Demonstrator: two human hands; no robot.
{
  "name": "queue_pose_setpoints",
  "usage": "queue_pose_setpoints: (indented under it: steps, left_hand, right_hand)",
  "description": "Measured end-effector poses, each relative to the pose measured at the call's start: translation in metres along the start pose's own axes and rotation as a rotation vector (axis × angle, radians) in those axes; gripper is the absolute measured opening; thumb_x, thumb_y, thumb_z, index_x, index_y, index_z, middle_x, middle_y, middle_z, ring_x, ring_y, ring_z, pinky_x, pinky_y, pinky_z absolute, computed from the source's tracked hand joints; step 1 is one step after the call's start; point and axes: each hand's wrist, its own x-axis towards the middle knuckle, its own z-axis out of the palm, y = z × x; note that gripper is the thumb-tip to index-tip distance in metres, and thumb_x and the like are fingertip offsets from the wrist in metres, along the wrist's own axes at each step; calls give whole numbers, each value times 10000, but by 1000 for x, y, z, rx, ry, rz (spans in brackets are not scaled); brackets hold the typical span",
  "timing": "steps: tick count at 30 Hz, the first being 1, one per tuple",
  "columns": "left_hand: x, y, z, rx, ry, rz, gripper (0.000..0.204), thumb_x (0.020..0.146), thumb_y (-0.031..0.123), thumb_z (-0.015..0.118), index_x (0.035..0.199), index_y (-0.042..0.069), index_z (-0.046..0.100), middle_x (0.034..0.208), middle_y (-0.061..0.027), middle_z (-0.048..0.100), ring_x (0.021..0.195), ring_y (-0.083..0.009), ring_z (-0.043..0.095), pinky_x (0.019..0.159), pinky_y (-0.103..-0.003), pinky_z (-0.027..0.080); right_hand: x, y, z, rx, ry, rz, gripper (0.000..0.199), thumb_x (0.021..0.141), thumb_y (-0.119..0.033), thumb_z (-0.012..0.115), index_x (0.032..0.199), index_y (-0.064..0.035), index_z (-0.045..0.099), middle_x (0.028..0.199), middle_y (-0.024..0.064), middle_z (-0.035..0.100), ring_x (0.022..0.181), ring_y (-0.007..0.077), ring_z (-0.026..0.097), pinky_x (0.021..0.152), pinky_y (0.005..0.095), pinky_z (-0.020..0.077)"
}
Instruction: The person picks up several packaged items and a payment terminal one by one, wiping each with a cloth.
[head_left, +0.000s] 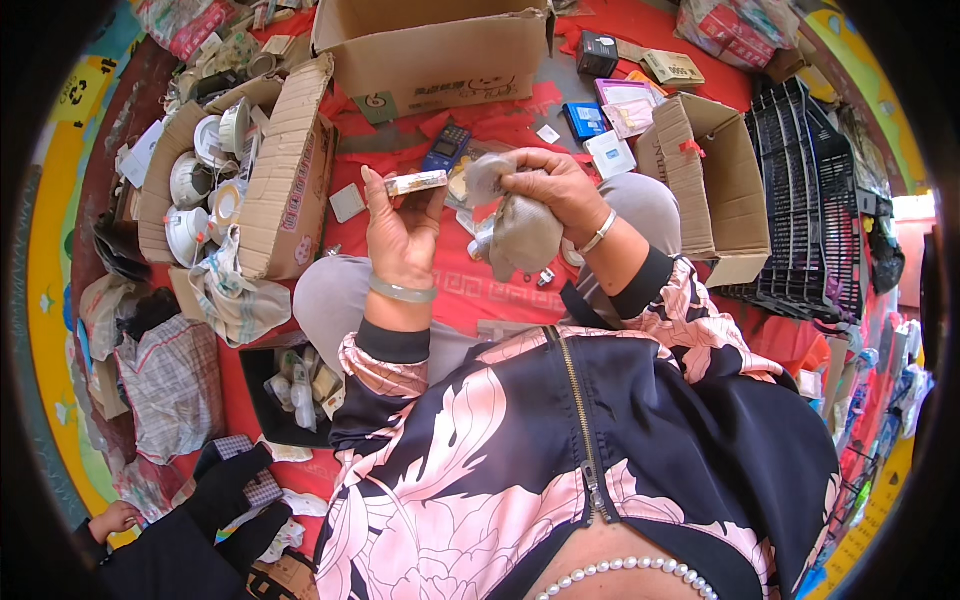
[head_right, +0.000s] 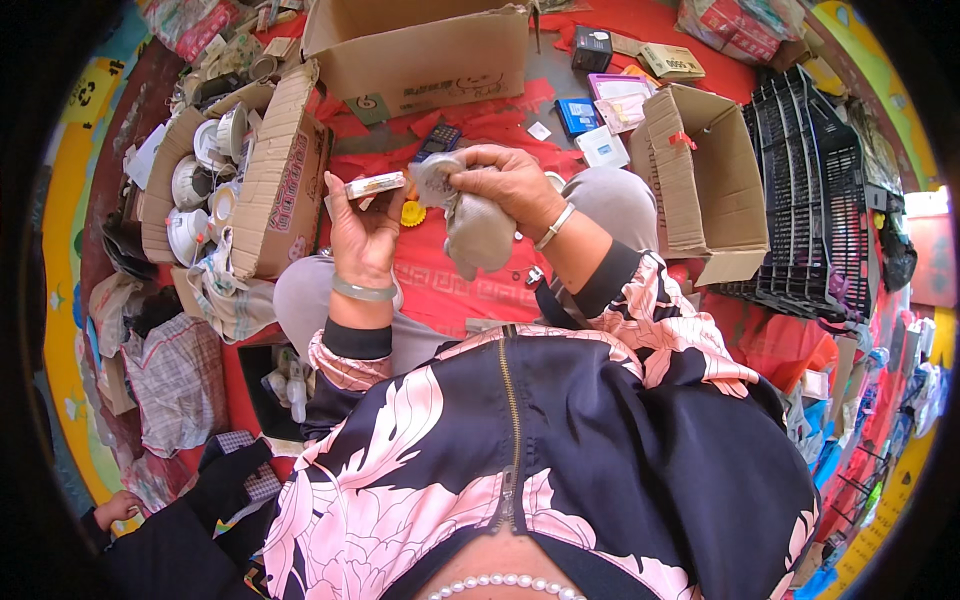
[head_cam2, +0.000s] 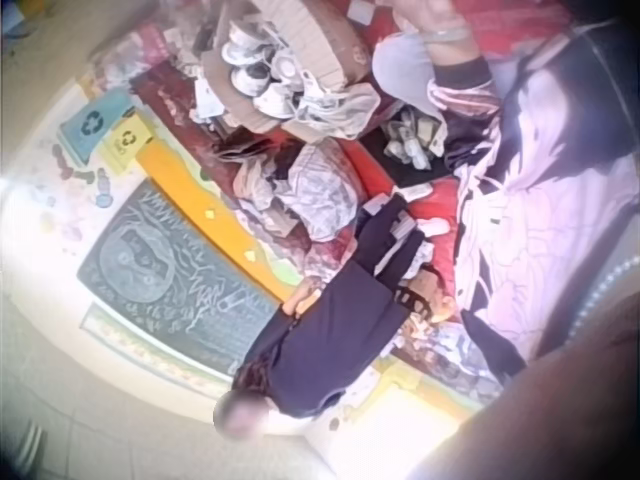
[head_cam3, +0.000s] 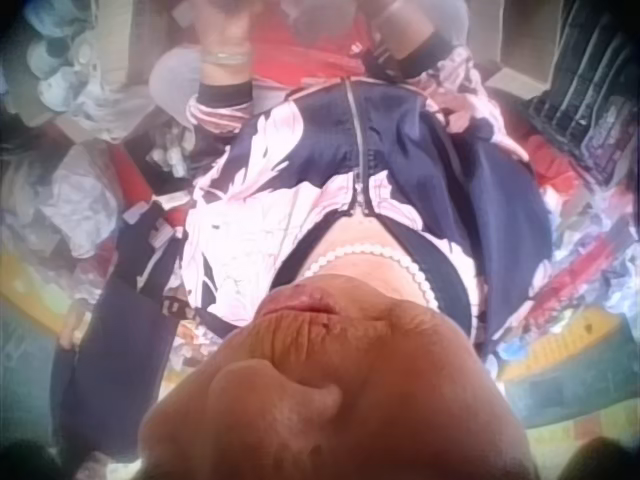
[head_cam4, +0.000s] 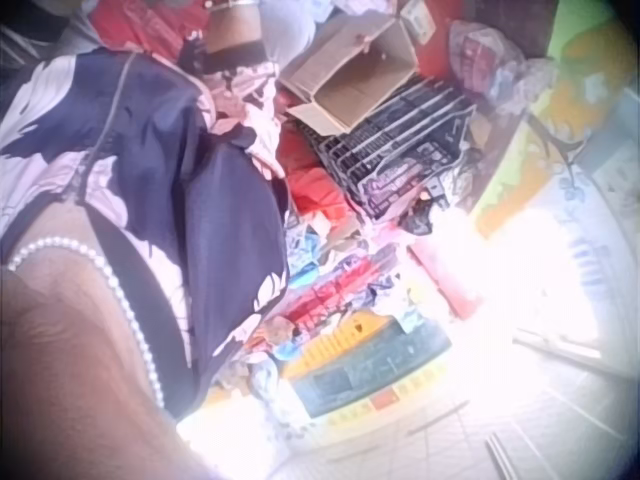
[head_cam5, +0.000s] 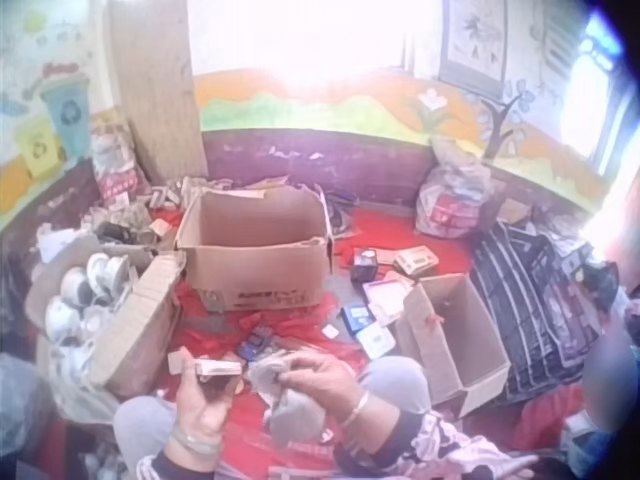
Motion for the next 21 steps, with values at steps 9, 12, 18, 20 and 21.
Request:
queue_pose_setpoints:
  steps: [9,12,18,20,21]
  left_hand:
    - [-15,-10,6,297,-248,61,323,934,346,493,1065,51,511,1022,-96,589,900,-220,597,824,-370,490]
    - [-22,-9,17,335,-267,176,260,934,161,514,1156,25,515,1007,-73,611,875,-164,599,828,-317,486]
    - [-32,-8,15,694,-336,508,224,842,21,625,1059,-22,589,963,-43,624,880,-89,567,792,-232,462]
    - [-36,-6,17,766,-331,548,228,829,16,641,1048,-27,590,953,-41,627,868,-84,565,777,-224,460]
    - [-38,-3,19,783,-330,556,226,823,13,648,1038,-29,593,949,-41,628,864,-82,564,772,-221,459]
  right_hand:
    - [7,14,17,-730,-117,-508,218,739,-39,686,956,-45,664,1211,145,553,936,200,619,803,290,484]
    - [5,7,9,-174,-53,-243,206,789,-4,650,994,19,645,1154,89,584,1000,150,569,853,283,472]
    - [-1,-3,-1,322,-12,74,229,808,-63,641,1031,-18,624,930,83,658,809,172,646,733,308,539]
    - [-2,1,0,341,-19,106,223,808,-64,638,1026,-16,622,931,89,658,810,175,647,732,308,540]
    - [-2,3,0,350,-23,122,221,808,-64,637,1023,-15,621,932,93,658,811,176,648,731,309,540]
